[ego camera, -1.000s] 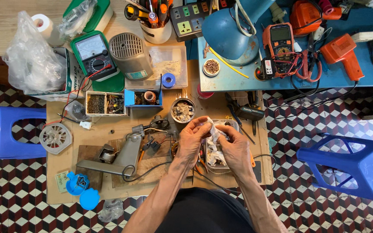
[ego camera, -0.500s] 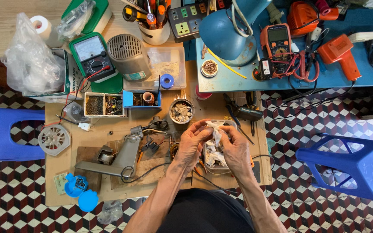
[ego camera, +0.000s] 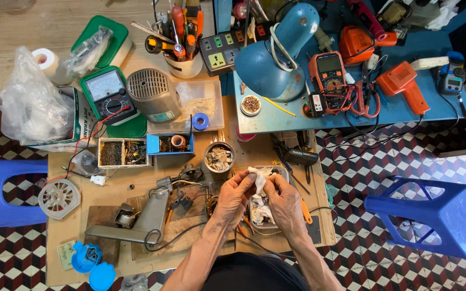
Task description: The person cleans a motor stator with a cloth, applies liquid from a bottle, and uses a multimeter to test electrical continuity. They then insert a metal rod into the stator and continue handling the component on a cluttered workbench.
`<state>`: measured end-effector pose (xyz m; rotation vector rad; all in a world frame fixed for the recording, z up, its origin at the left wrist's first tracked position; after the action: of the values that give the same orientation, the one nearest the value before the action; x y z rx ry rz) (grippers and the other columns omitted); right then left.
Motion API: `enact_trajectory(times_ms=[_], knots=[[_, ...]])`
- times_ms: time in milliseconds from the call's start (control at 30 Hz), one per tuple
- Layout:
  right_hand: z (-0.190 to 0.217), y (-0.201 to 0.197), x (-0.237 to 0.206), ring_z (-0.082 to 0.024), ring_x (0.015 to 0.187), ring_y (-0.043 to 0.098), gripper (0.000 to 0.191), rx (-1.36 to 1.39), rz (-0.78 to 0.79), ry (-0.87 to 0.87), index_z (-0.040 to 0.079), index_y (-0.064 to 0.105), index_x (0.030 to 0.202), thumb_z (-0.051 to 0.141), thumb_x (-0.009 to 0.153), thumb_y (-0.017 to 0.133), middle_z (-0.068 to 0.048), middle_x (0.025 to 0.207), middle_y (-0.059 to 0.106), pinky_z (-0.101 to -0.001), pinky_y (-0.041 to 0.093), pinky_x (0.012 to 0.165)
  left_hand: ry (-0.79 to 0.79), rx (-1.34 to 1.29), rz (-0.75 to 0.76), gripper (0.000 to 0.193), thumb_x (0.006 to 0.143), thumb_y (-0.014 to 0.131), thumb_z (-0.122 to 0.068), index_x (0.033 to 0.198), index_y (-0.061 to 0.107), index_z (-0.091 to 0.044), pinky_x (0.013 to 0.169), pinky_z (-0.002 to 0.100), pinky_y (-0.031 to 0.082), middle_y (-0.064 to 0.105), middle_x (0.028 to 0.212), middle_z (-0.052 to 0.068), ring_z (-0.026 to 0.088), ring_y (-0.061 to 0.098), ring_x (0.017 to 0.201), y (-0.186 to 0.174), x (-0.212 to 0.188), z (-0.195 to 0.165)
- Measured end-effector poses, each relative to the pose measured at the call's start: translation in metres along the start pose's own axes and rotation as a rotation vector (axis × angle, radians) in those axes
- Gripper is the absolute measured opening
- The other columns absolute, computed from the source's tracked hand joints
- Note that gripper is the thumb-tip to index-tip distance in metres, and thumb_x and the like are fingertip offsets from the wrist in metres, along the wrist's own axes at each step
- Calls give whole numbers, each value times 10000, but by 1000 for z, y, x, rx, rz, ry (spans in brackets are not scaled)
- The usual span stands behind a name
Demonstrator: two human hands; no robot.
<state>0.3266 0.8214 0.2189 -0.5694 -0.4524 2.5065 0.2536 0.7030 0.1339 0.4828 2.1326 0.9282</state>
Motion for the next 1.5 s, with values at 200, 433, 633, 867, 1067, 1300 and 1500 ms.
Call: enact_trajectory(times_ms=[200, 433, 633, 867, 1067, 1300, 1500], knots=[[26, -14, 5, -146, 877, 663, 188, -58, -279, -295, 31, 687, 1062, 202, 994, 649, -69, 990, 675, -290, 554, 748, 75, -3, 90, 220, 973, 731, -91, 1147, 612, -29, 830, 270, 567, 713, 1018, 68, 134, 677, 878, 12, 11, -18], [23, -19, 7, -137, 852, 672, 163, 3, -287, -279, 33, 702, 1049, 181, 1000, 657, -58, 957, 693, -282, 557, 729, 54, 29, 94, 366, 905, 734, -70, 1236, 587, -13, 902, 280, 584, 727, 1076, 87, 150, 708, 969, 28, 10, -24], [19, -17, -3, -103, 843, 692, 176, 70, -272, -273, 44, 687, 1094, 192, 1012, 641, -45, 936, 730, -245, 571, 704, 51, 101, 20, 324, 935, 728, -144, 1209, 638, 2, 863, 276, 599, 732, 1061, 79, 144, 703, 938, 28, 5, -19], [17, -14, 0, -112, 778, 662, 251, 77, -141, -98, 44, 698, 1098, 257, 1018, 595, -49, 894, 720, -265, 548, 657, 50, 66, 21, 276, 955, 733, -210, 1118, 682, 7, 823, 287, 602, 741, 1004, 81, 144, 713, 869, 28, 5, -8], [7, -10, 2, -139, 797, 624, 319, 5, -163, -166, 28, 693, 1079, 295, 1073, 518, -69, 911, 673, -286, 516, 689, 0, 103, 49, 330, 935, 755, -171, 1189, 676, 24, 885, 311, 597, 742, 1051, 94, 162, 718, 920, 25, 1, -7], [-1, -17, -7, -178, 879, 620, 252, -37, -155, -245, 20, 687, 1050, 257, 1038, 603, -95, 1019, 620, -294, 528, 741, -25, 95, 95, 320, 933, 732, -131, 1215, 691, 15, 944, 314, 594, 741, 1117, 82, 154, 717, 998, 25, -3, 5], [-1, -13, -11, -190, 1028, 632, 164, -291, -246, -579, 30, 706, 1066, 132, 942, 739, -94, 1123, 659, -319, 564, 849, 29, 122, -2, 249, 961, 727, -155, 1133, 689, 20, 888, 333, 611, 746, 1028, 97, 186, 717, 933, 17, 4, 15]])
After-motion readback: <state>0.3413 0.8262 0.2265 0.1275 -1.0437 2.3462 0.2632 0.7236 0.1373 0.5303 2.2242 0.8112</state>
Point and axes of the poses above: each hand's wrist, its own x-axis towards the middle knuckle, its own y-axis out of the palm, z = x × y, the point moved 1 cm from there along x, towards the middle knuckle
